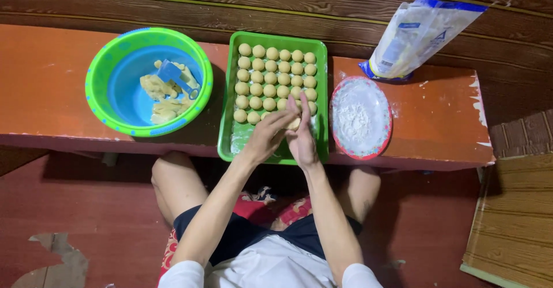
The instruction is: The person is taking small portions of dough from a bowl, rolling them into balls between their palms, and placing them in a grid pattern on a tray.
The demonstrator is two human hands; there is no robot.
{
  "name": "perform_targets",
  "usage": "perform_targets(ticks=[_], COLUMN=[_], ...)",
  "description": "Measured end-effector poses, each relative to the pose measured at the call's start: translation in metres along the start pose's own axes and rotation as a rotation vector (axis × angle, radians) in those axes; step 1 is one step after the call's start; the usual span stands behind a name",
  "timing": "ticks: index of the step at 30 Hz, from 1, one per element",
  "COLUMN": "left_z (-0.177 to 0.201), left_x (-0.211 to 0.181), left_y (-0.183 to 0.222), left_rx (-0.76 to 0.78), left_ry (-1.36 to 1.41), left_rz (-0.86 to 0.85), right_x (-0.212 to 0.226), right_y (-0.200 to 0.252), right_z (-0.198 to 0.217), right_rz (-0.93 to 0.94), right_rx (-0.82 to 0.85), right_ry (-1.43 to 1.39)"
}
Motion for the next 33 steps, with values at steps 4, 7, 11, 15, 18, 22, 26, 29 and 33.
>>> perform_targets(ticks=[4, 7, 11, 15, 18, 22, 26, 29, 33], left_z=[0.014, 0.018, 0.020, 0.030, 0.033, 0.029, 0.028, 0.027, 0.023], left_x=[-0.023, -0.024, -0.024, -0.036, -0.054, -0.046, -0.032, -0.027, -0.034], left_y=[-0.007, -0.014, -0.008, -0.016, -0.024, -0.019, -0.011, -0.008, -0.014], left_rx=[-0.008, -0.095, -0.200, -0.212, -0.182, -0.202, -0.281, -0.311, -0.260], left_ry=[0.050, 0.035, 0.035, 0.221, 0.322, 0.314, 0.185, 0.112, 0.355], left_rz=[0.184, 0.274, 0.414, 0.625, 0.642, 0.622, 0.542, 0.500, 0.581], right_x=[-0.012, 0.008, 0.006, 0.009, 0.014, 0.012, 0.007, 0.014, 0.004], right_y=[0.007, 0.008, 0.008, 0.008, 0.009, 0.009, 0.010, 0.012, 0.013], right_z=[0.010, -0.003, -0.002, -0.010, -0.009, -0.005, -0.004, -0.012, 0.000], right_rz=[-0.078, -0.031, 0.058, 0.166, 0.196, 0.160, 0.117, 0.121, 0.111], right_rx=[0.094, 0.067, 0.043, 0.036, 0.032, -0.020, -0.042, -0.011, 0.025], right_ry=[-0.011, 0.010, 0.109, 0.339, 0.384, 0.318, 0.288, 0.363, 0.499])
Point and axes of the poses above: each hand's wrist, its own y-axis away from the middle knuckle, its own z-axis out of the back of the hand, x = y × z, the point moved 1 cm from there along -y, towards the middle knuckle, and after that the axes turned 9 degrees about -x, right-handed, at the moved point
